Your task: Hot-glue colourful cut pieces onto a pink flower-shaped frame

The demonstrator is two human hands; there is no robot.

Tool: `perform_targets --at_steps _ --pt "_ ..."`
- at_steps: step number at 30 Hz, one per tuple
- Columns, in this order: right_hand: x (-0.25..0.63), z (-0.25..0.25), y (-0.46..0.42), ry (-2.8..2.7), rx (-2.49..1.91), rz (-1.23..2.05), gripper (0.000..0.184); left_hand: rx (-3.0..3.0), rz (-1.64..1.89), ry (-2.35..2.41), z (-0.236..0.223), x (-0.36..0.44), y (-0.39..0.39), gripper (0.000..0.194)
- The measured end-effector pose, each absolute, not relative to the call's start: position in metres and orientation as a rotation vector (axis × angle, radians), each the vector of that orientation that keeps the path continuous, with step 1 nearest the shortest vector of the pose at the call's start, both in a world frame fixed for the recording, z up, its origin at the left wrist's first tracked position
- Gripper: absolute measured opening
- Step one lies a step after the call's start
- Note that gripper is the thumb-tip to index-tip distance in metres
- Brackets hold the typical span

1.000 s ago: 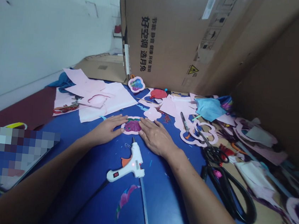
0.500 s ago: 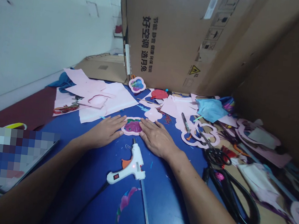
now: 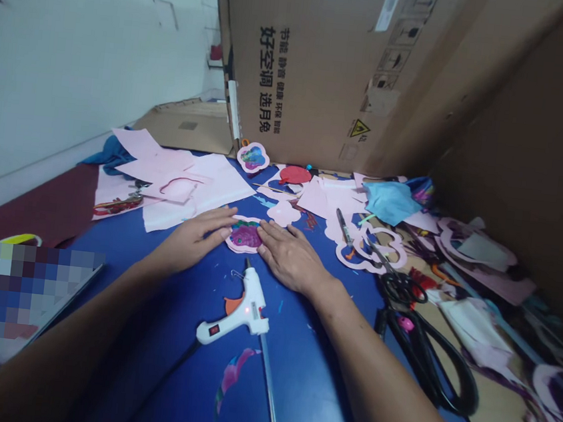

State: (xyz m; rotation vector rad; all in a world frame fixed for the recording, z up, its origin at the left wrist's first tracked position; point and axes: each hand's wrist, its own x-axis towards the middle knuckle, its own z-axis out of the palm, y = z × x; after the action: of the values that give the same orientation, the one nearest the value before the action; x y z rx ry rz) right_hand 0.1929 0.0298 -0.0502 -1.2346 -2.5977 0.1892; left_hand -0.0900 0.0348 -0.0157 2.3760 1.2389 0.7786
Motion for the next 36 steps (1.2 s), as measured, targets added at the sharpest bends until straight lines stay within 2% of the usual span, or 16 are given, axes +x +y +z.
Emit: perform_targets --at_steps 4,7,10,19,36 --pt "0.192 -0.047 0.029 -2.618 -1.237 0.181 0.063 2.163 0.942 1.343 -0.007 -0.072 0.041 0.033" --pt "0.192 -0.047 0.029 -2.612 -1.221 0.182 0.062 2.208 0.871 1.260 -0.001 -0.052 0.049 0.022" --pt "0.191 -0.047 0.030 -2.604 -1.209 0.191 0.061 2.273 0.757 1.180 -0.002 -0.036 0.060 0.020" --pt "0.191 -0.045 0.030 -2.587 -1.225 0.212 0.062 2.207 0.680 1.116 -0.032 -0.043 0.075 0.003" --pt "0.194 -0.054 0.032 -2.568 -1.208 0.205 0.063 2.129 0.737 1.055 -0.035 -0.044 0.069 0.001"
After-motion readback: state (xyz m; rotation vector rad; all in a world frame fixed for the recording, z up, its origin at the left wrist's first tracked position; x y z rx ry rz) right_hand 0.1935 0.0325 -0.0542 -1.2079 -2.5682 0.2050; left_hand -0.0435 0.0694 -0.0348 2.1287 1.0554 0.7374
